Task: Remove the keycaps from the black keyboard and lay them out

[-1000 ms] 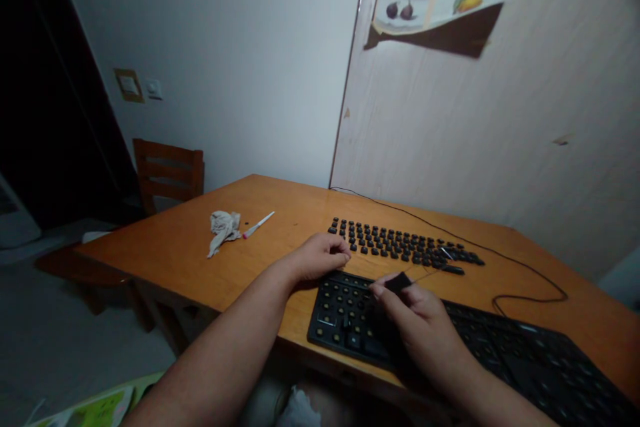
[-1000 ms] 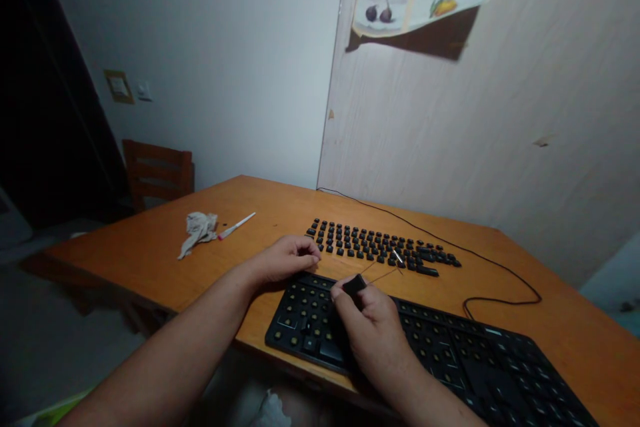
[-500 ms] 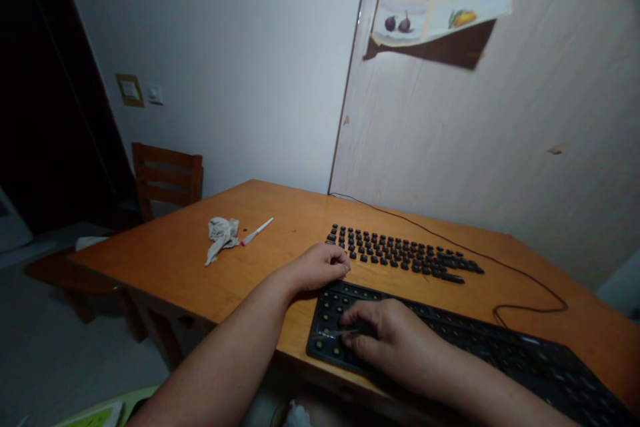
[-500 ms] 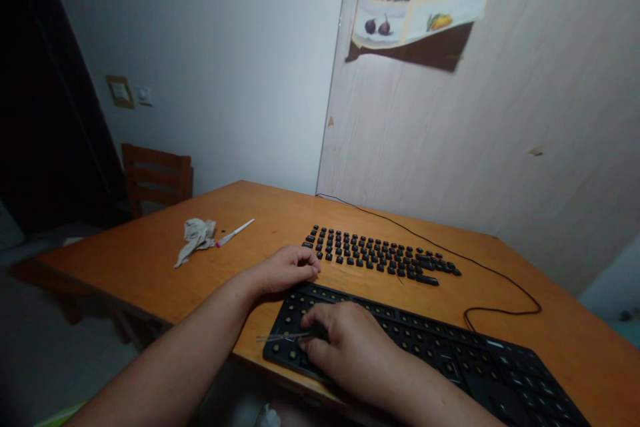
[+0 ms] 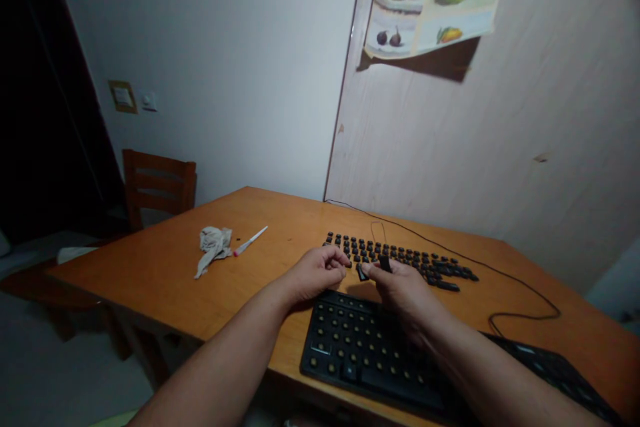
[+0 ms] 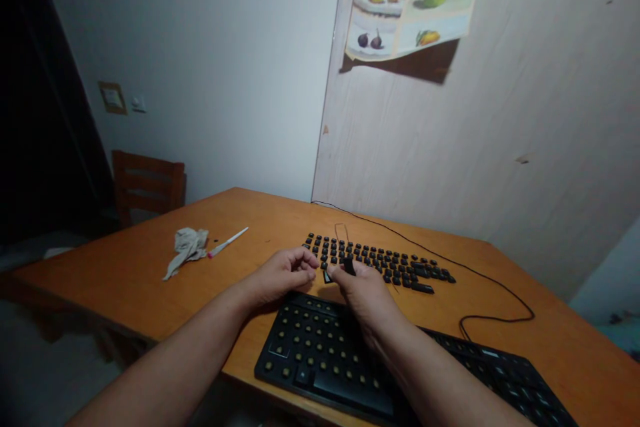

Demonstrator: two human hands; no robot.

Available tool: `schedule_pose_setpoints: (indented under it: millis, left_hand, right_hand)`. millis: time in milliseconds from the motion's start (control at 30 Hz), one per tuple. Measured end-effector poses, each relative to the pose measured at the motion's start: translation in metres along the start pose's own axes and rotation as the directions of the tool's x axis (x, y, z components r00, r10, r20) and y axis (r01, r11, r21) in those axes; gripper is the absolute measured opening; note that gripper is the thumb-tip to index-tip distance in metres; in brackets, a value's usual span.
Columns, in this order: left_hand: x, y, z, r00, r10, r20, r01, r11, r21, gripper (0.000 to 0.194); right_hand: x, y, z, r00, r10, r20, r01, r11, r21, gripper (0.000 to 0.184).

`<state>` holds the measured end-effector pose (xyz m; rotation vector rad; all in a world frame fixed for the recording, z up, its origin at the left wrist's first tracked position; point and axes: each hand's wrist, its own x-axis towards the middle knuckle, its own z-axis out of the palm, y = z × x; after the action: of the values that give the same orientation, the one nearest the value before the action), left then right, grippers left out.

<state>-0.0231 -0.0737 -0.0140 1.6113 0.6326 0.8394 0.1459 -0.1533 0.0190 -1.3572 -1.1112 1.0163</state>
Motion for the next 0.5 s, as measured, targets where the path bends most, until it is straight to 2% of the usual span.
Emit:
schedule_pose_setpoints:
  millis: [133,300,500]
  left_hand:
    - [0.002,-0.006,0.005,0.997,0.074,0.031,-0.076,0.996,0.043,0.028]
    - [0.006,-0.010,0.008,0.990,0.132,0.040,-0.136,0.984,0.113,0.032]
    - [0.007,-0.003,0.009,0.992,0.125,0.015,-0.126,0.985,0.119,0.023]
  right_hand:
    - [0.010,0.002,0.003,0.995,0.073,-0.065,-0.068,0.994,0.088,0.027]
    - [0.016,0.006,0.010,0.994,0.082,-0.070,-0.076,0.994,0.080,0.024]
    - [0.021,0.007,0.017,0.995,0.089,-0.044,-0.087,0.995,0.044,0.025]
